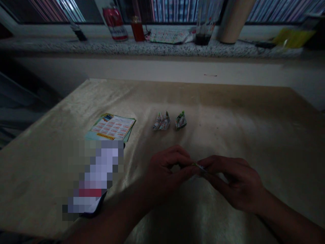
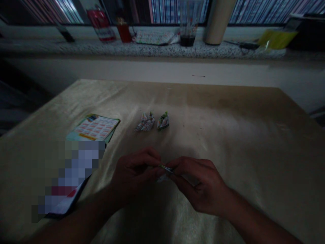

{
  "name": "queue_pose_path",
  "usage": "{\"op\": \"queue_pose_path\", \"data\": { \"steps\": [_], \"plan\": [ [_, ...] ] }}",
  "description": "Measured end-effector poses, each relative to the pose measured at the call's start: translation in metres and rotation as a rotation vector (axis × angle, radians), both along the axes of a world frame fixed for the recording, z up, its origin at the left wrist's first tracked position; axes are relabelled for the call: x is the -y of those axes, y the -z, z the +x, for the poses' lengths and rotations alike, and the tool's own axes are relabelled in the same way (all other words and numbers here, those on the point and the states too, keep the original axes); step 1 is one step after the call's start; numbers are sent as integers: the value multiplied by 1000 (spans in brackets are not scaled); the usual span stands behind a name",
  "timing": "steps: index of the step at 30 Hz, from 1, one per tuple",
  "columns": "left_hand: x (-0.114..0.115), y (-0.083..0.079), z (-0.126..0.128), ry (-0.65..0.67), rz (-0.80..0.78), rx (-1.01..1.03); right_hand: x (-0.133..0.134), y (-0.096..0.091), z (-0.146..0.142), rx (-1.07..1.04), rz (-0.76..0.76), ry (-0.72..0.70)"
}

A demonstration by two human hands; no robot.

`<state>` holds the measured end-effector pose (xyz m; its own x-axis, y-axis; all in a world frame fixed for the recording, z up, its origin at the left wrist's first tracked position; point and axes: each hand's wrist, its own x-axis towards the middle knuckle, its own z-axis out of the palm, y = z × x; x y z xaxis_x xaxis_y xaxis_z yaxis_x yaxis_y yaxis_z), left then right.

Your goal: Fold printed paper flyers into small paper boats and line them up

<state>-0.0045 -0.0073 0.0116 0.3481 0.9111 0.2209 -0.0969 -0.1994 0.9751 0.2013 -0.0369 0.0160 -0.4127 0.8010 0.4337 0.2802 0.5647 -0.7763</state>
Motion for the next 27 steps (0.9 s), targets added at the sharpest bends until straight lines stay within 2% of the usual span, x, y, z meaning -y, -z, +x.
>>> {"op": "queue_pose_path", "data": {
  "steps": [2,6,12,17,21,23,27],
  "plan": [
    [1,0,0,-23,15,6,1,3,-2,-75,-30,55],
    [3,1,2,-105,38,54,0,5,-7,-248,-206,197],
    [8,2,5,-192,154,-49,-3,-2,-10,-123,-173,289],
    [10,1,5,-222,250,-88,0,-8,-7,-104,-196,246],
    [3,0,-2,-123,231,-150,0,-5,-1,-61,-252,143],
    [-1,-2,-9,-9,217,-247,-2,-4,3,-45,-261,70],
    [-5,-9,-20,251,315,-454,-4,-5,7,14,-257,-51]
  ]
}}
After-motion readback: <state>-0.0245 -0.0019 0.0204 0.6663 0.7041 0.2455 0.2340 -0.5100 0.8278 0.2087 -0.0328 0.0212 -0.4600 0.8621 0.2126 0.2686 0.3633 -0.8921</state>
